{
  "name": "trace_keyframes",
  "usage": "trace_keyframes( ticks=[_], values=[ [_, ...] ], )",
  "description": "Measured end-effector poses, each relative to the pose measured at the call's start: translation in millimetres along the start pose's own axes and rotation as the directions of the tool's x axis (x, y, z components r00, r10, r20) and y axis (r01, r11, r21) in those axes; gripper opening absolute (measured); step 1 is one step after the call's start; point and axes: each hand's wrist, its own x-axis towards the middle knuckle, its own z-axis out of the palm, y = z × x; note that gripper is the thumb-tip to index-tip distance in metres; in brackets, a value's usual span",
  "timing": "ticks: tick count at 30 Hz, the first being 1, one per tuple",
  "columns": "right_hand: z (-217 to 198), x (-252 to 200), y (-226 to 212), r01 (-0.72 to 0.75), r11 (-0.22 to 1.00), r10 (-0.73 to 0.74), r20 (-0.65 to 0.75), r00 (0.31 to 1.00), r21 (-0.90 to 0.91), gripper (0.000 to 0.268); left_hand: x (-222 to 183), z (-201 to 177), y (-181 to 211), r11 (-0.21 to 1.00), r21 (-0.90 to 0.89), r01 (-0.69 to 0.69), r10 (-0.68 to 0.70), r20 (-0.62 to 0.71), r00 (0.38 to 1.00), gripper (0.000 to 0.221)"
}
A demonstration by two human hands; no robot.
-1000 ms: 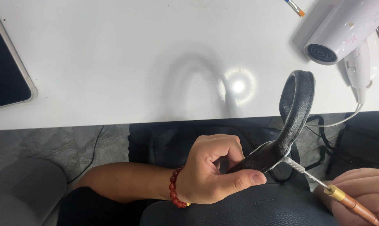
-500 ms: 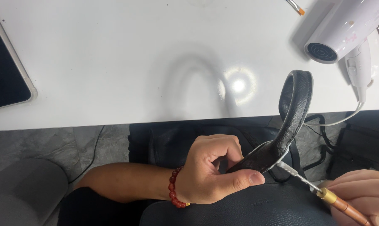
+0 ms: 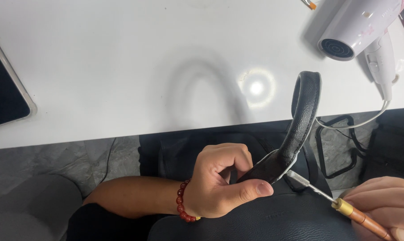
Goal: Applying glue and finishing the edge of a leather bag handle at a workbench.
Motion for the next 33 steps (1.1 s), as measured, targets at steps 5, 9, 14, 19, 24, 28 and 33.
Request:
trace_keyframes(
  ticks=[5, 9, 14, 19, 24, 28, 33],
  values=[
    [-10, -3, 4, -0.014, 0.997, 0.027, 0.162, 0.986, -0.081, 0.018, 1, 2, 2, 0.996, -0.076, 0.047, -0.047, 0.005, 0.999, 0.04],
    [-1, 6, -4, 0.019, 1.0, -0.02, 0.073, 0.997, 0.008, 0.022, -1, 1, 0, 0.996, -0.074, 0.042, -0.042, 0.007, 0.999, 0.041],
    [5, 18, -9, -0.019, 1.0, 0.017, 0.126, 0.992, 0.018, 0.017, -3, 3, -1, 0.993, -0.109, 0.055, -0.053, 0.013, 0.998, 0.038],
    [5, 1, -1, -0.009, 0.999, 0.011, 0.039, 0.999, -0.051, 0.022, 0, 4, 2, 0.99, -0.119, 0.079, -0.077, 0.018, 0.997, 0.037],
    [2, -5, -1, -0.123, 0.987, 0.127, 0.037, 0.991, -0.104, 0.018, -1, 3, 0, 0.995, -0.076, 0.058, -0.057, 0.019, 0.998, 0.037],
    [9, 12, -6, -0.035, 0.999, 0.038, 0.075, 0.996, -0.041, 0.023, 1, 3, 1, 0.995, -0.082, 0.051, -0.05, 0.01, 0.999, 0.039],
    [0, -19, 9, -0.068, 0.994, 0.071, 0.027, 0.997, -0.091, 0.023, 2, 3, 3, 0.996, -0.06, 0.06, -0.059, 0.02, 0.998, 0.038]
  ],
)
